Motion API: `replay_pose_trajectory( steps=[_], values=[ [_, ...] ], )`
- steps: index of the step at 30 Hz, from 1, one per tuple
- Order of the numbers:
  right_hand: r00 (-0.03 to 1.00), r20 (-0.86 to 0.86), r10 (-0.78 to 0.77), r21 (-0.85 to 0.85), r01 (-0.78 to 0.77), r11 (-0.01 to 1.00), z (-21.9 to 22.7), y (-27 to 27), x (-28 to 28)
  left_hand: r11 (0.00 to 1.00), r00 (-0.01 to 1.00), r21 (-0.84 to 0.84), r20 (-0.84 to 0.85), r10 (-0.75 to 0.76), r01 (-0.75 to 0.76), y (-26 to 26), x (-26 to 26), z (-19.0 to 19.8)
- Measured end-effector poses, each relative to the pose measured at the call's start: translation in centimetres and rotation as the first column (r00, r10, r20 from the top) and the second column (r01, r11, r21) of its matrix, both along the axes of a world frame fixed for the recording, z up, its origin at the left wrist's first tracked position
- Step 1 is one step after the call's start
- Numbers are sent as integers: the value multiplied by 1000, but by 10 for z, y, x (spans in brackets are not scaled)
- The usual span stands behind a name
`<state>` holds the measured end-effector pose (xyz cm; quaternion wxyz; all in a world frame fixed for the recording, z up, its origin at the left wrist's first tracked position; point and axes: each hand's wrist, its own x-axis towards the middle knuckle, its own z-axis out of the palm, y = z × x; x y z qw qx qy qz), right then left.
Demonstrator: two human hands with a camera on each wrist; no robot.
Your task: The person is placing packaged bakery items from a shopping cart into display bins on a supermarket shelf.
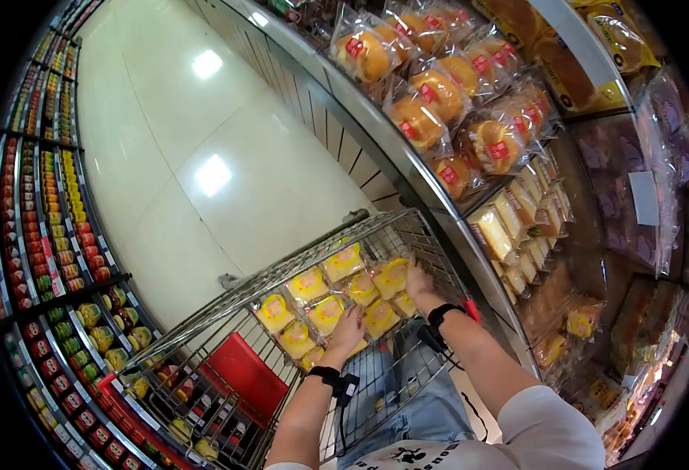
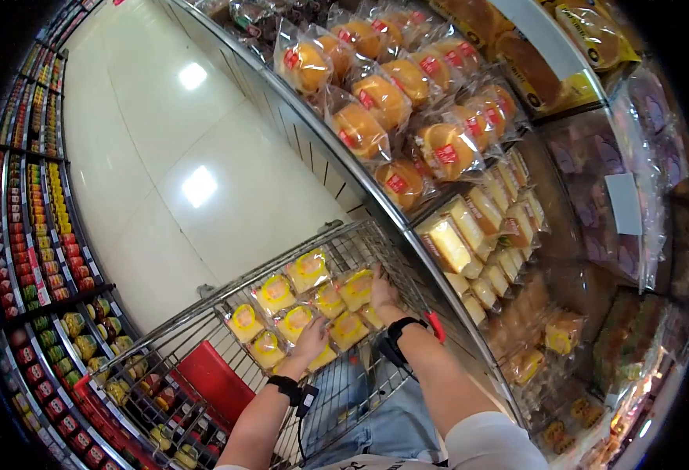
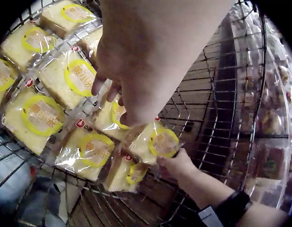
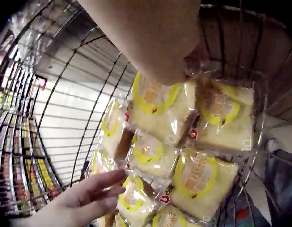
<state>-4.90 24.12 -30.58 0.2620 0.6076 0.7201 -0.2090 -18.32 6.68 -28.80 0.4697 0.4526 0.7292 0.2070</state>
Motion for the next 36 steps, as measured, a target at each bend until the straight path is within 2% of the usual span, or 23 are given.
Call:
replay_pose_trajectory(
  steps=[3,6,9,10,12,15,18,19,21,22,24,27,28,31,34,36],
  values=[
    [999,-44,2,131,4,991,31,-13,-24,993,997,-92,-11,-77,76,10,2,3],
    [954,-141,264,141,-245,959,48,-27,-40,986,959,-22,-231,-166,165,15,5,-8],
    [874,-112,472,-107,-483,869,42,-46,-48,950,891,-70,-334,-309,304,18,4,-16],
    [837,-73,542,-55,-546,836,33,-48,-44,920,860,-150,-327,-393,363,16,5,-23],
    [745,15,666,38,-666,745,15,-49,-37,830,783,-303,-292,-548,468,16,0,-30],
    [789,-148,597,-102,-612,784,1,-33,-29,616,516,-468,-337,-787,634,21,-9,-24],
    [771,-145,621,-181,-637,749,-4,-23,-29,733,583,-345,-449,-677,585,10,-9,-30],
    [706,-38,707,-164,-703,692,4,-21,-32,693,519,-387,-467,-716,608,7,-10,-32],
    [744,-29,668,-201,-659,725,5,-20,-36,609,379,-470,-497,-781,639,1,-13,-36],
    [762,-24,647,-217,-636,740,6,-19,-38,618,416,-483,-466,-781,620,-1,-15,-38],
    [705,102,702,-266,-661,702,9,-20,-45,631,486,-515,-403,-776,580,-8,-17,-41],
    [630,216,745,-270,-695,666,9,-20,-55,647,412,-463,-512,-753,606,-20,-23,-50],
    [609,248,753,-261,-707,658,5,-20,-56,649,428,-472,-496,-755,597,-20,-23,-50],
    [749,210,628,-165,-606,778,-16,-28,-55,641,456,-505,-451,-767,578,-13,-21,-47],
    [600,290,746,-107,-754,648,-40,-33,-46,620,440,-535,-438,-784,574,-4,-21,-37],
    [575,250,779,-100,-785,611,-52,-34,-39,618,410,-537,-465,-785,575,-4,-19,-32]
  ],
)
